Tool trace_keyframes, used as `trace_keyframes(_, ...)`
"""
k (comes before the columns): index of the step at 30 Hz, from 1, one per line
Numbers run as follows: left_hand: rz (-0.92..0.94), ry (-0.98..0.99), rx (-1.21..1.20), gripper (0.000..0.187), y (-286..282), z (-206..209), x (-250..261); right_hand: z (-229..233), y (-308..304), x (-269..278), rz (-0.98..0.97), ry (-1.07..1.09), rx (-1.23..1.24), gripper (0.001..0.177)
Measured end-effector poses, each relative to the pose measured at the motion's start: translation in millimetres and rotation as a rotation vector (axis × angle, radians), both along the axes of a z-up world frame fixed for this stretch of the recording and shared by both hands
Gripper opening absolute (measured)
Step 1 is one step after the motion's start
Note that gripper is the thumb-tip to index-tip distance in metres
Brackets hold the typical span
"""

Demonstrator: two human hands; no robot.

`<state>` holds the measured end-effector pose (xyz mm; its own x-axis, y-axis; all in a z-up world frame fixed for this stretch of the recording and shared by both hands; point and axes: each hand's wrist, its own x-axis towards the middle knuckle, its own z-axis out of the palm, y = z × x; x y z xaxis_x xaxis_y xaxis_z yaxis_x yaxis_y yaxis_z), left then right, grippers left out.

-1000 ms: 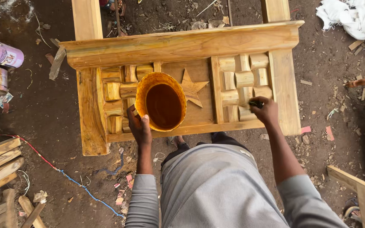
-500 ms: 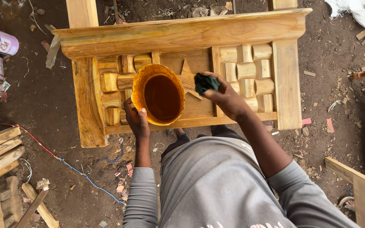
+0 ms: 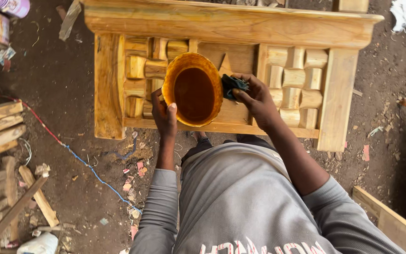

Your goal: The person applies a reddish-brown liquid finish to a carved wooden headboard using a cloth. They repeatedly dip the cloth into a container and wipe the finish onto the wood's surface, including the star and block patterns.

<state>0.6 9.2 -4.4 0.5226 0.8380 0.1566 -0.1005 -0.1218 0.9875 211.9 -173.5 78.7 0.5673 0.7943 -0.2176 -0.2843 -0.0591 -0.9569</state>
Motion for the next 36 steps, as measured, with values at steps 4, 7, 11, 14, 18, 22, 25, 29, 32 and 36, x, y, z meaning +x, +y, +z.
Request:
trace_keyframes(4, -0.001, 0.01, 0.001, 0.064, -1.0, 2.5, 1.4, 17.6, 0.6, -1.3, 0.069, -0.072, -0.022, 0.037)
trace_keyframes(7, -0.019, -0.015, -0.02, 0.066, -3.4, 6.4, 2.0, 26.9, 5.0, -1.4, 0.075, -0.116, 0.01, 0.039)
trace_keyframes(11, -0.027, -0.027, -0.005, 0.067, -0.6, 13.0, 2.5, 42.7, 8.9, 3.4, 0.146, -0.31, 0.022, 0.035)
trace_keyframes(14, -0.018, 0.008, -0.003, 0.066, -4.5, 13.4, 1.9, 57.8, 3.3, 6.7, 0.187, -0.503, -0.025, 0.032)
trace_keyframes(18, -0.004, -0.009, -0.009, 0.066, -2.2, 14.5, 4.0, 73.8, 9.1, -1.6, 0.118, -0.794, -0.059, 0.034)
trace_keyframes(22, 0.013, 0.048, 0.0, 0.07, -5.7, 12.4, 0.9, 70.3, 15.9, -24.2, 0.079, -1.166, -0.038, 0.033)
trace_keyframes(25, 0.019, 0.062, 0.007, 0.073, -3.9, 13.8, 0.2, 63.0, 18.1, -36.5, 0.229, -1.312, -0.22, 0.035)
trace_keyframes(29, 0.027, 0.087, 0.024, 0.073, -1.4, 14.9, 2.7, 55.4, 13.3, -36.9, 0.194, -1.296, -0.191, 0.033)
trace_keyframes(32, 0.027, 0.06, -0.014, 0.071, -4.0, 13.7, 1.5, 53.0, 9.8, -30.4, 0.14, -1.125, -0.129, 0.036)
trace_keyframes(36, -0.015, -0.014, -0.008, 0.069, -2.1, 13.5, 2.5, 49.9, 16.3, -14.7, 0.104, -0.94, -0.14, 0.049)
